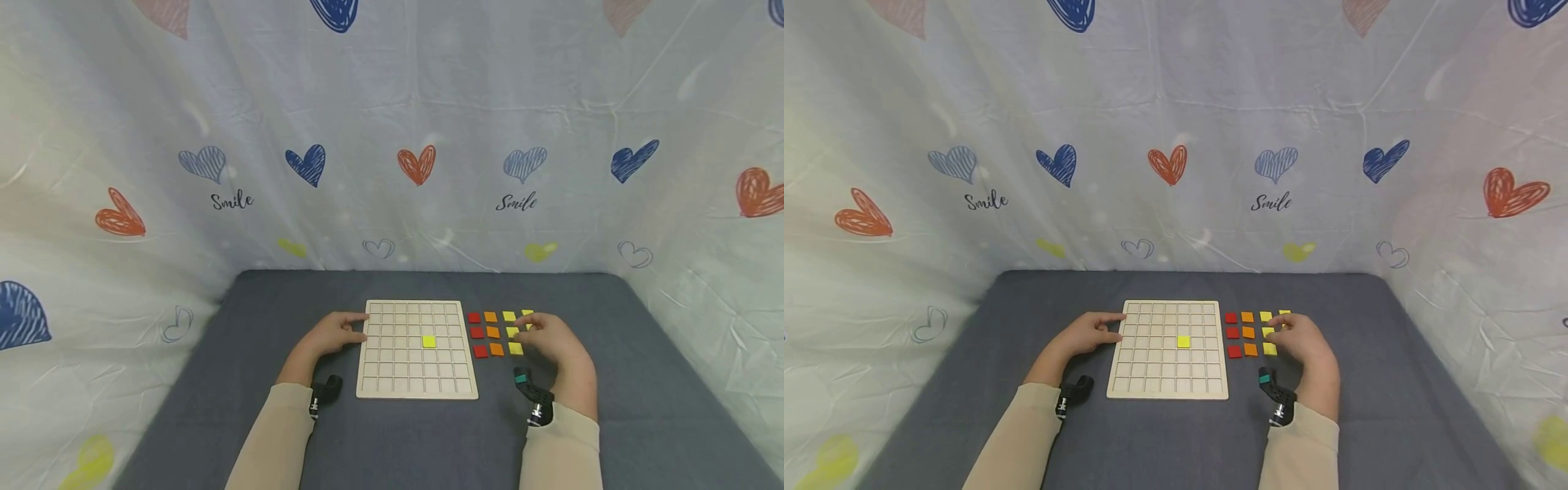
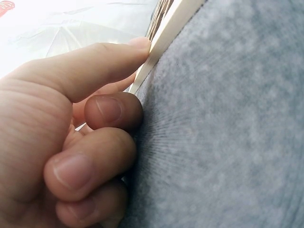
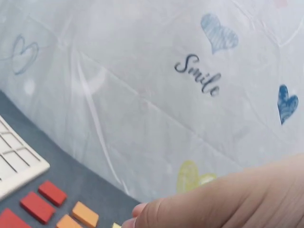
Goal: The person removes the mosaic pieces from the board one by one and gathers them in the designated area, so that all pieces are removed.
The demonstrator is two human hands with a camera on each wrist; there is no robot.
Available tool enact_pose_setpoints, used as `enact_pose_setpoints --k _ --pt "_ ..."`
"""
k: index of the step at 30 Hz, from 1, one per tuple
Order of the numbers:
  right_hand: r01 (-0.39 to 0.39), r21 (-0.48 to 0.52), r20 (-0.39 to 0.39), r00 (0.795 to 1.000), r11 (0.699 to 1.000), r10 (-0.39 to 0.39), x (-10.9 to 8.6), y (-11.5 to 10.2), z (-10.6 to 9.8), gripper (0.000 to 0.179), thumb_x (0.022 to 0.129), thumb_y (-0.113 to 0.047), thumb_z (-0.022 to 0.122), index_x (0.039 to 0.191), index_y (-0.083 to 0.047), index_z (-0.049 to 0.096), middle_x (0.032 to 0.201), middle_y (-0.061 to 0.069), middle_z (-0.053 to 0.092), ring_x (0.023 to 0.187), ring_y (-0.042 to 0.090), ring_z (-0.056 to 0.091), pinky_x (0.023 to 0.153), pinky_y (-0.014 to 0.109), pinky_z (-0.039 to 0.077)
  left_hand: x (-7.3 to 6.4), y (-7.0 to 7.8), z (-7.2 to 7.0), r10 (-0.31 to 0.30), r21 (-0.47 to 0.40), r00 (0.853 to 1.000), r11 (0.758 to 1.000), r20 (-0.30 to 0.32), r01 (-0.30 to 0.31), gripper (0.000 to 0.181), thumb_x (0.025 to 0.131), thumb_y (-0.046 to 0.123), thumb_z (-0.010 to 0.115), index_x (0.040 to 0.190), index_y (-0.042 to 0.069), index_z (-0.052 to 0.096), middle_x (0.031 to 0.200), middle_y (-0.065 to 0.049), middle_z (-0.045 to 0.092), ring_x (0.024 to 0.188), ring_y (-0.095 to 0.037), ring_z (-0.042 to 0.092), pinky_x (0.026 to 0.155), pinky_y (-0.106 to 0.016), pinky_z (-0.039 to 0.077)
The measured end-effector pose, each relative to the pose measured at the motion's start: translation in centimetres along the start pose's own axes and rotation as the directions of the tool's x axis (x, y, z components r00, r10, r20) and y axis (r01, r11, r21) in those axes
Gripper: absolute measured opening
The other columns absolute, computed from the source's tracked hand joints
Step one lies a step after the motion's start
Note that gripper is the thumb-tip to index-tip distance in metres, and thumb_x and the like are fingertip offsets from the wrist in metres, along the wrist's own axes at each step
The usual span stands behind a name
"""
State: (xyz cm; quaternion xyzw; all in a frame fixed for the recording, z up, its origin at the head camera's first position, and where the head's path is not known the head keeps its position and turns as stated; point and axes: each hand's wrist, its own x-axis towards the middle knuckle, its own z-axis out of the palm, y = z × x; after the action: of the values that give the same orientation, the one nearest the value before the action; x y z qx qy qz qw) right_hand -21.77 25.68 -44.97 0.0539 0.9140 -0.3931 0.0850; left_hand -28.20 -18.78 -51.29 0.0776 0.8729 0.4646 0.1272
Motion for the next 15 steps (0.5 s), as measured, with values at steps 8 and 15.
enact_pose_setpoints --k 8,15 --pt "0.115 0.032 -0.017 0.993 0.993 -0.115 0.3 -3.3 1.4 0.042 0.095 -0.017 0.073 0.131 0.003 0.064 0.072 0.004 0.040 0.062 0.019 0.039 0.061 0.038 0.036 -0.2 0.1 -0.1 0.001 -0.010 1.000 1.000 0.014 -0.001 0.056 0.088 0.017 0.083 0.141 0.014 0.065 0.054 0.005 0.036 0.044 -0.010 0.028 0.046 -0.028 0.031" --pt "0.209 0.070 0.016 0.977 0.975 -0.211 0.8 -5.8 3.4 0.037 0.093 -0.009 0.074 0.127 0.003 0.066 0.065 -0.001 0.031 0.056 0.016 0.032 0.060 0.034 0.039 -0.2 0.2 -0.1 -0.002 0.006 1.000 1.000 0.001 0.002 0.055 0.089 0.017 0.082 0.141 0.014 0.066 0.054 0.004 0.036 0.043 -0.010 0.029 0.045 -0.028 0.031"
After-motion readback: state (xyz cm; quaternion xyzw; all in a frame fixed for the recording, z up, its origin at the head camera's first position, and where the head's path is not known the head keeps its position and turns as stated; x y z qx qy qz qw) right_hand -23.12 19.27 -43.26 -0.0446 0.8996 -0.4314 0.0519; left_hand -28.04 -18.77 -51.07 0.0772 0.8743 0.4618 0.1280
